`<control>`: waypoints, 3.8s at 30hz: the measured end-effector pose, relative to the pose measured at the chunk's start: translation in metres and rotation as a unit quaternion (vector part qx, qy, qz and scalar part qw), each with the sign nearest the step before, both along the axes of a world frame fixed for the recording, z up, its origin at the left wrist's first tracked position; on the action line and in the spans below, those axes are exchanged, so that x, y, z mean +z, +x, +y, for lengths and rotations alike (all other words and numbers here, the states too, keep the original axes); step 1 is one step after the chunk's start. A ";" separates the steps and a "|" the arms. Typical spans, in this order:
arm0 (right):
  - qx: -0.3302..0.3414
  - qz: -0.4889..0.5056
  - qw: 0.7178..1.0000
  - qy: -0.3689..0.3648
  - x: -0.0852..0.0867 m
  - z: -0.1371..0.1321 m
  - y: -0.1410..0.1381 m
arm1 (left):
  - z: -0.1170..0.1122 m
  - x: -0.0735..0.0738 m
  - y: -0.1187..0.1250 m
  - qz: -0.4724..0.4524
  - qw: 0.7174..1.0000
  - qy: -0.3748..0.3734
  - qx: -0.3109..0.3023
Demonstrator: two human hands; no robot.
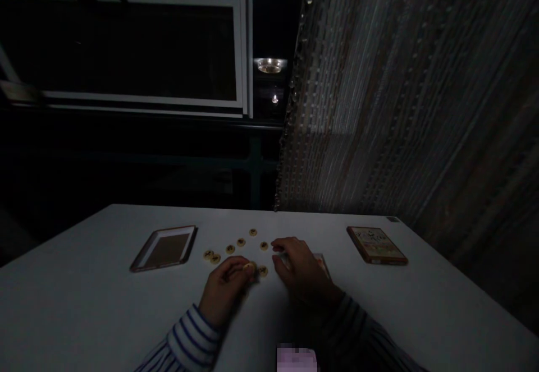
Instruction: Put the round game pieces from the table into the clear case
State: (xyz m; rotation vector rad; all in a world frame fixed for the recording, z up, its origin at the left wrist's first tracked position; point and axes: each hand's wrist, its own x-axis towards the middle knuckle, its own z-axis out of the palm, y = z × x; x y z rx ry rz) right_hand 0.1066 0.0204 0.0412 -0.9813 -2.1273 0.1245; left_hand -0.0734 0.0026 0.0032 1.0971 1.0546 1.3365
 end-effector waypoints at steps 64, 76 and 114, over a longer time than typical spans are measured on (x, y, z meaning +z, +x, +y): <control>0.062 -0.210 0.974 -0.062 0.002 0.011 0.036 | 0.002 -0.009 0.063 -0.004 1.000 -0.001 0.023; 0.055 -0.236 0.968 -0.058 0.002 0.009 0.036 | 0.001 -0.005 0.062 0.029 0.999 0.007 0.019; -0.001 -0.370 0.920 -0.131 -0.001 0.018 0.054 | 0.001 -0.037 0.061 0.363 0.905 0.221 -0.029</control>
